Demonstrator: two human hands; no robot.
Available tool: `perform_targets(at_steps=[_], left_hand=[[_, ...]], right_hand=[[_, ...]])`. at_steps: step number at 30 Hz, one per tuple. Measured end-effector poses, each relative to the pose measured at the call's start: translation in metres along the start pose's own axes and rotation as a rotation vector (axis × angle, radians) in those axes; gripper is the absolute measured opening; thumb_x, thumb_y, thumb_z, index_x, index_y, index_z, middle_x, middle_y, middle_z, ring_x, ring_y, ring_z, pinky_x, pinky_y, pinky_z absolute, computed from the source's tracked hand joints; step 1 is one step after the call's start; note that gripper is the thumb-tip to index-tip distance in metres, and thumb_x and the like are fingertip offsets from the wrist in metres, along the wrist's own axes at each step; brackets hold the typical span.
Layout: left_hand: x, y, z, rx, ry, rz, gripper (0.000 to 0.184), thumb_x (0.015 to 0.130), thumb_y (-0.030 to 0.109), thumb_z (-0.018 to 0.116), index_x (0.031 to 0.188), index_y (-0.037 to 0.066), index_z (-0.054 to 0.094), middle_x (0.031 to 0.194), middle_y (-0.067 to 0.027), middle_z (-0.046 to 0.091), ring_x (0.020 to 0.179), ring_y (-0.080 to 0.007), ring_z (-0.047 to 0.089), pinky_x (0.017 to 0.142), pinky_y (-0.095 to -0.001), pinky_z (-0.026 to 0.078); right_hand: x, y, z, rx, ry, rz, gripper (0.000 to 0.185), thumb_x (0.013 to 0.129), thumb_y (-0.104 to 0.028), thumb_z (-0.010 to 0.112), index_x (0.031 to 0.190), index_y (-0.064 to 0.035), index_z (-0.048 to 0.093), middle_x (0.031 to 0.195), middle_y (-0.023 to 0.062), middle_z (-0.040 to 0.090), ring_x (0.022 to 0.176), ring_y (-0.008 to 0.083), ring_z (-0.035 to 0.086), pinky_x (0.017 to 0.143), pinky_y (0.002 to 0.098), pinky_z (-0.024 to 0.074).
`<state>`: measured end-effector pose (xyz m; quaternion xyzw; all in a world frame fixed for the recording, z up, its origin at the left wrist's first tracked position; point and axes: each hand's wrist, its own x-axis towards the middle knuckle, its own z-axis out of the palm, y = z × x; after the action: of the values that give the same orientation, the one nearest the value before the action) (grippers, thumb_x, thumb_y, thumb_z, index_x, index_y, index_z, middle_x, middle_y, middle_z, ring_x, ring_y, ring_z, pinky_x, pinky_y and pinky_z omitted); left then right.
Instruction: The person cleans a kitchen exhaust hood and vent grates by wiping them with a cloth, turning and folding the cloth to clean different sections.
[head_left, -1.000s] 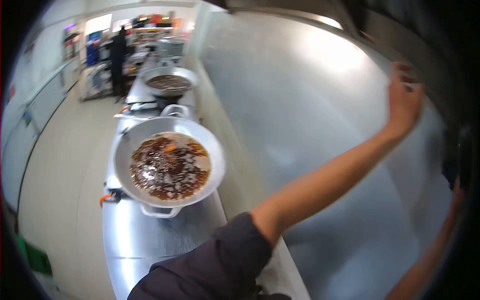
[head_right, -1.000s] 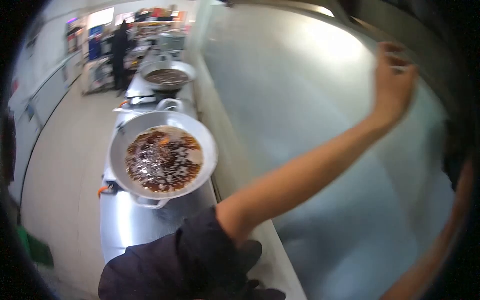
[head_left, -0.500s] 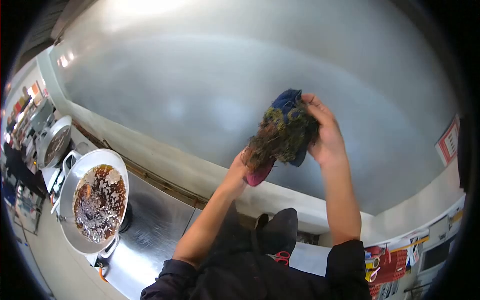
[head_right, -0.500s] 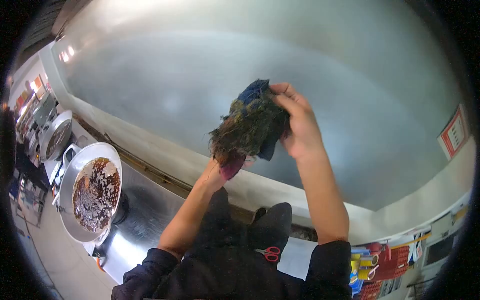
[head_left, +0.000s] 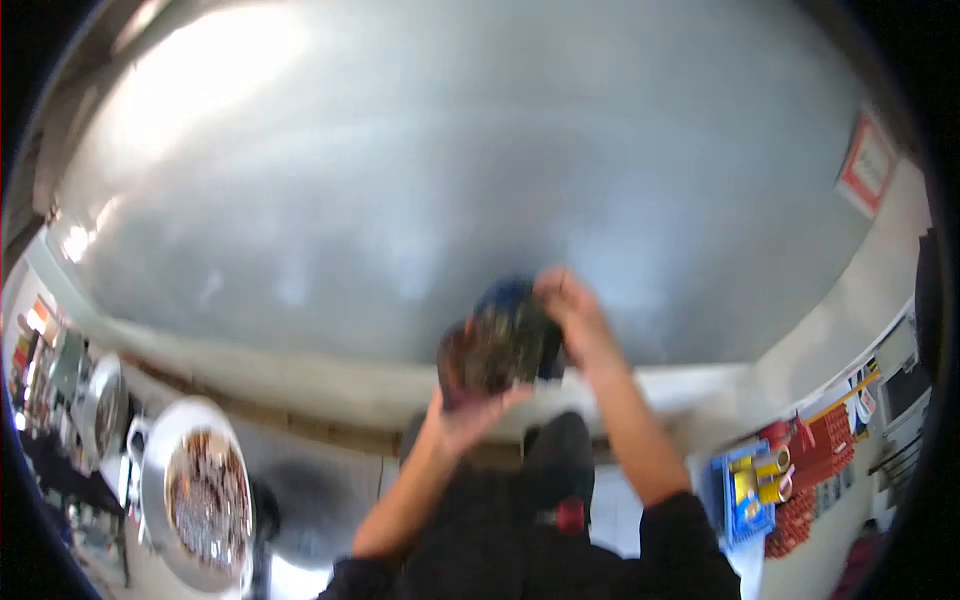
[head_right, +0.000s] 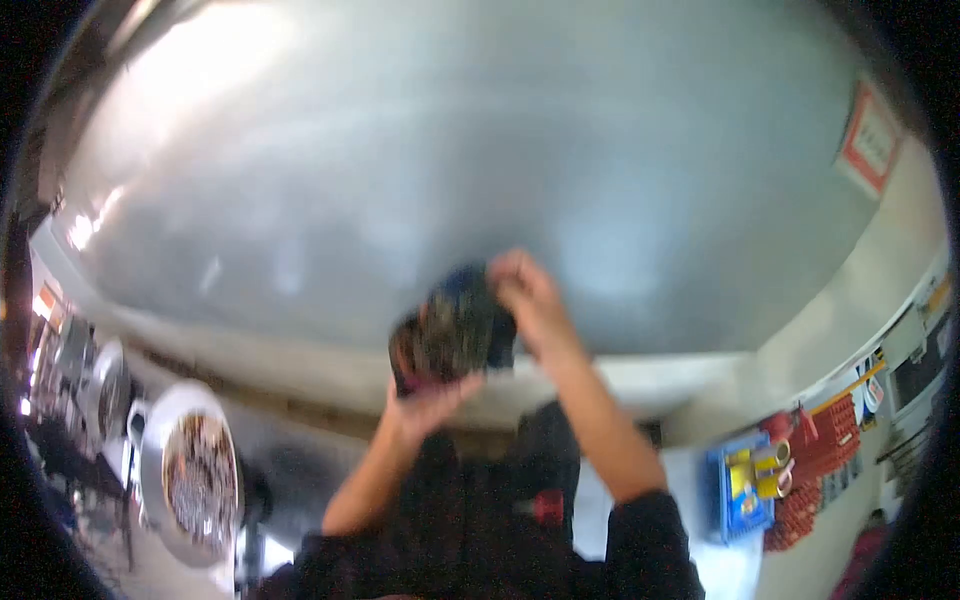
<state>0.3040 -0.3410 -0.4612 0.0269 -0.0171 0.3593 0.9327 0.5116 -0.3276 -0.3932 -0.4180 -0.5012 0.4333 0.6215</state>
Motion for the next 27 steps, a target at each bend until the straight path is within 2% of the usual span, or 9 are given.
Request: perform_targets(at_steps=[9, 10, 13, 16, 20, 22, 24, 25, 27], left_hand=[[0.033, -0.018, -0.032, 0.75, 0.019, 0.253, 0.04, 0.098, 0.029, 0.05, 0.132, 0.007, 0.055, 0.131, -0.012, 0.06, 0.121, -0.0264, 0.057, 0.104, -0.0437, 0.046], [0.036, -0.018, -0.038, 0.405, 0.011, 0.131, 0.041, 0.096, 0.024, 0.058, 0.133, 0.007, 0.053, 0.129, -0.0123, 0.06, 0.122, -0.0248, 0.056, 0.103, -0.042, 0.047], [0.048, -0.033, -0.049, 0.528, 0.095, 0.263, 0.029, 0.098, 0.019, 0.063, 0.123, 0.004, 0.059, 0.11, -0.0103, 0.066, 0.095, -0.024, 0.065, 0.084, -0.0376, 0.054], [0.039, -0.057, -0.013, 0.994, 0.341, 0.295, 0.034, 0.094, 0.011, 0.069, 0.125, 0.004, 0.056, 0.113, -0.0088, 0.065, 0.097, -0.0219, 0.064, 0.087, -0.0386, 0.054], [0.065, -0.069, -0.055, 1.629, 0.097, 0.581, 0.055, 0.079, 0.005, 0.081, 0.127, 0.002, 0.055, 0.115, -0.0134, 0.064, 0.105, -0.0221, 0.063, 0.093, -0.0371, 0.052], [0.062, -0.098, -0.034, 1.484, 0.139, 0.396, 0.058, 0.075, 0.007, 0.083, 0.125, 0.0, 0.054, 0.115, -0.0159, 0.065, 0.102, -0.0234, 0.064, 0.093, -0.0372, 0.052], [0.089, -0.094, -0.087, 1.466, -0.212, 0.207, 0.065, 0.074, 0.012, 0.083, 0.128, -0.001, 0.051, 0.114, -0.0166, 0.066, 0.102, -0.0243, 0.065, 0.094, -0.0374, 0.052], [0.093, -0.103, -0.091, 1.57, -0.269, 0.338, 0.078, 0.069, 0.019, 0.086, 0.133, -0.001, 0.046, 0.118, -0.0163, 0.065, 0.106, -0.0251, 0.064, 0.098, -0.0389, 0.05], [0.077, -0.13, -0.062, 1.408, -0.198, 0.255, 0.085, 0.065, 0.02, 0.088, 0.135, 0.0, 0.043, 0.122, -0.0166, 0.063, 0.11, -0.0249, 0.062, 0.101, -0.0404, 0.048]], right_hand=[[-0.071, 0.068, -0.013, -0.444, 0.183, -0.102, 0.025, 0.091, -0.014, 0.068, 0.112, -0.002, 0.063, 0.104, 0.0083, 0.068, 0.097, 0.0164, 0.063, 0.085, 0.0315, 0.0494], [-0.078, 0.071, -0.015, -0.424, 0.171, -0.103, 0.03, 0.091, -0.016, 0.068, 0.117, -0.0025, 0.062, 0.106, 0.0089, 0.068, 0.096, 0.0163, 0.064, 0.083, 0.0304, 0.05], [-0.098, 0.085, -0.022, -0.188, 0.209, 0.086, 0.034, 0.092, -0.014, 0.07, 0.122, -0.0035, 0.058, 0.112, 0.007, 0.065, 0.103, 0.0155, 0.062, 0.089, 0.0301, 0.0494], [-0.117, 0.101, -0.034, 0.017, 0.275, 0.109, 0.04, 0.094, -0.018, 0.069, 0.129, -0.0044, 0.055, 0.12, 0.0084, 0.063, 0.108, 0.017, 0.061, 0.093, 0.0334, 0.0513], [-0.145, 0.107, -0.043, 0.55, 0.345, 0.18, 0.049, 0.095, -0.022, 0.07, 0.135, -0.004, 0.049, 0.125, 0.0105, 0.061, 0.115, 0.0201, 0.059, 0.096, 0.0366, 0.0521], [-0.159, 0.103, -0.042, 0.666, 0.422, 0.199, 0.047, 0.095, -0.019, 0.07, 0.135, -0.0054, 0.051, 0.121, 0.0098, 0.061, 0.111, 0.0203, 0.059, 0.092, 0.0367, 0.0525], [-0.172, 0.088, -0.037, 0.654, 0.524, 0.185, 0.039, 0.095, -0.015, 0.067, 0.131, -0.0097, 0.056, 0.11, 0.0079, 0.063, 0.097, 0.0191, 0.061, 0.08, 0.0344, 0.0539], [-0.171, 0.125, -0.052, 0.618, 0.489, 0.204, 0.054, 0.095, -0.018, 0.069, 0.142, -0.0107, 0.044, 0.126, 0.0099, 0.058, 0.11, 0.0222, 0.06, 0.085, 0.037, 0.0563], [-0.174, 0.164, -0.065, 0.639, 0.52, 0.08, 0.053, 0.094, -0.016, 0.069, 0.141, -0.0102, 0.046, 0.127, 0.011, 0.059, 0.111, 0.0239, 0.061, 0.083, 0.0377, 0.0574]])
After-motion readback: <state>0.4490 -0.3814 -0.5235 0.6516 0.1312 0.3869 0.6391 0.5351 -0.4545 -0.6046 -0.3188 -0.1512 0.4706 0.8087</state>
